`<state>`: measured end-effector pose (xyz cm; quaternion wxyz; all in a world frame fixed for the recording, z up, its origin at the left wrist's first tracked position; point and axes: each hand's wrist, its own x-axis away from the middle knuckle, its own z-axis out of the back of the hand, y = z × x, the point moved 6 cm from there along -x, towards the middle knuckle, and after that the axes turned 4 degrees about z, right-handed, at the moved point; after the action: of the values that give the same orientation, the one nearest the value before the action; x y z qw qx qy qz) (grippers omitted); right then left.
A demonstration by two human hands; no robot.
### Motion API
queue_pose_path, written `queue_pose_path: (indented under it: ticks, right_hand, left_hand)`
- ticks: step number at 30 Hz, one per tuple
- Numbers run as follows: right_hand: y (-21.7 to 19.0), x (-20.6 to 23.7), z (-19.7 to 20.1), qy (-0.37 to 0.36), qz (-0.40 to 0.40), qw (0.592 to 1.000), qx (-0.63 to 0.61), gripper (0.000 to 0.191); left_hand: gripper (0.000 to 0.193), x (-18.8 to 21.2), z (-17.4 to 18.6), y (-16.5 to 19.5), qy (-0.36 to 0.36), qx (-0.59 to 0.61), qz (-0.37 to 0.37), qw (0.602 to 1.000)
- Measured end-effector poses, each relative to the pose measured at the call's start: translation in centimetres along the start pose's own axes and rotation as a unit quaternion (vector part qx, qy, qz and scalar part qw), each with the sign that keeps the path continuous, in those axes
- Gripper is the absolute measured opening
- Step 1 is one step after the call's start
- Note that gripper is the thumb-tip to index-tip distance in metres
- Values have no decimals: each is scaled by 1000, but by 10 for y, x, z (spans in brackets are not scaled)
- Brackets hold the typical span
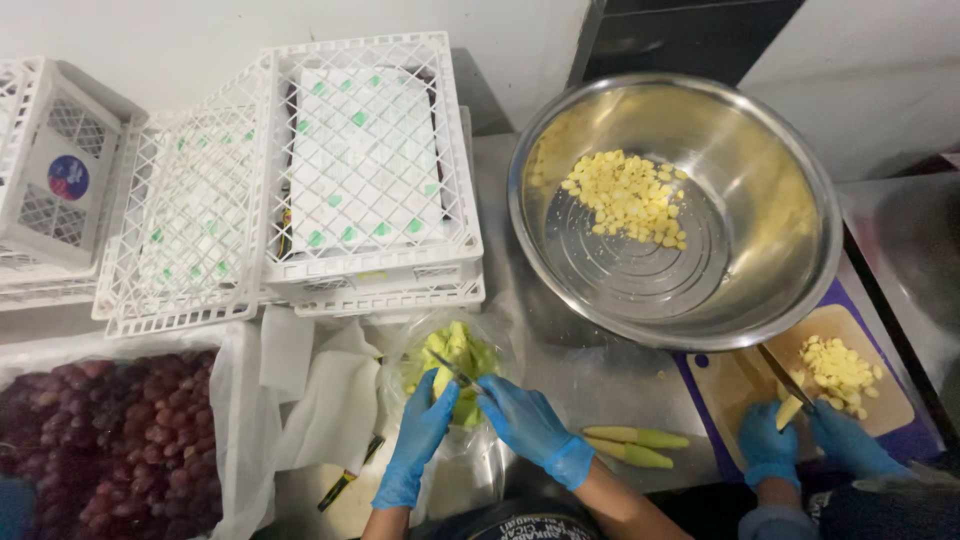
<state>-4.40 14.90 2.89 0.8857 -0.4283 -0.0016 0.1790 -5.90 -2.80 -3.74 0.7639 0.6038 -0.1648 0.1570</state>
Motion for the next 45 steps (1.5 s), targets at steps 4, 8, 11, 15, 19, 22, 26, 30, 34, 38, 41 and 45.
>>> queue_pose_path:
  ticks: [4, 8, 11, 15, 19, 22, 26, 30, 34, 38, 41, 45]
  right_hand:
    - [-5, 10, -4, -15, -42, 995, 89, 23]
    - [-1, 11, -11, 2, -57, 996, 64, 22]
    - [0, 15, -14, 22, -50, 999, 7, 22]
    - [7, 17, -19, 1, -96, 995, 30, 24]
    - [9, 17, -19, 7, -95, 995, 10, 25]
    - [9, 19, -19, 3, -99, 995, 6, 26]
    - [10, 20, -19, 10, -102, 995, 14, 26]
    - [16, 14, -25, 10, -100, 995, -5, 27]
    - [27, 4, -45, -8, -95, 995, -40, 32]
    - [38, -10, -68, -38, -125, 982, -139, 46]
    - [51, -7, -83, -111, -278, 903, -308, 57]
    - [39, -19, -57, 43, -214, 949, -229, 39]
  left_hand:
    - [69, 2, -2, 19, 25, -169, -73, 983]
    - [69, 8, -3, 24, 32, -227, -110, 967]
    - [67, 12, -6, 25, 30, -222, -156, 962]
    - [66, 10, -7, 13, 17, -208, -130, 969]
    - [64, 10, -9, 10, 10, -181, -157, 971]
    - [64, 10, -11, 12, 8, -189, -147, 971]
    - [63, 14, -10, 29, 30, -165, -164, 972]
    - [54, 16, -10, 30, 22, -128, -111, 985]
    - [49, 8, -6, 24, 40, -32, -133, 990]
    - [41, -8, -2, 7, 2, 117, -100, 988]
    - [53, -9, -3, -24, -63, 309, 145, 938]
    - [33, -9, -6, -18, -100, 348, 144, 921]
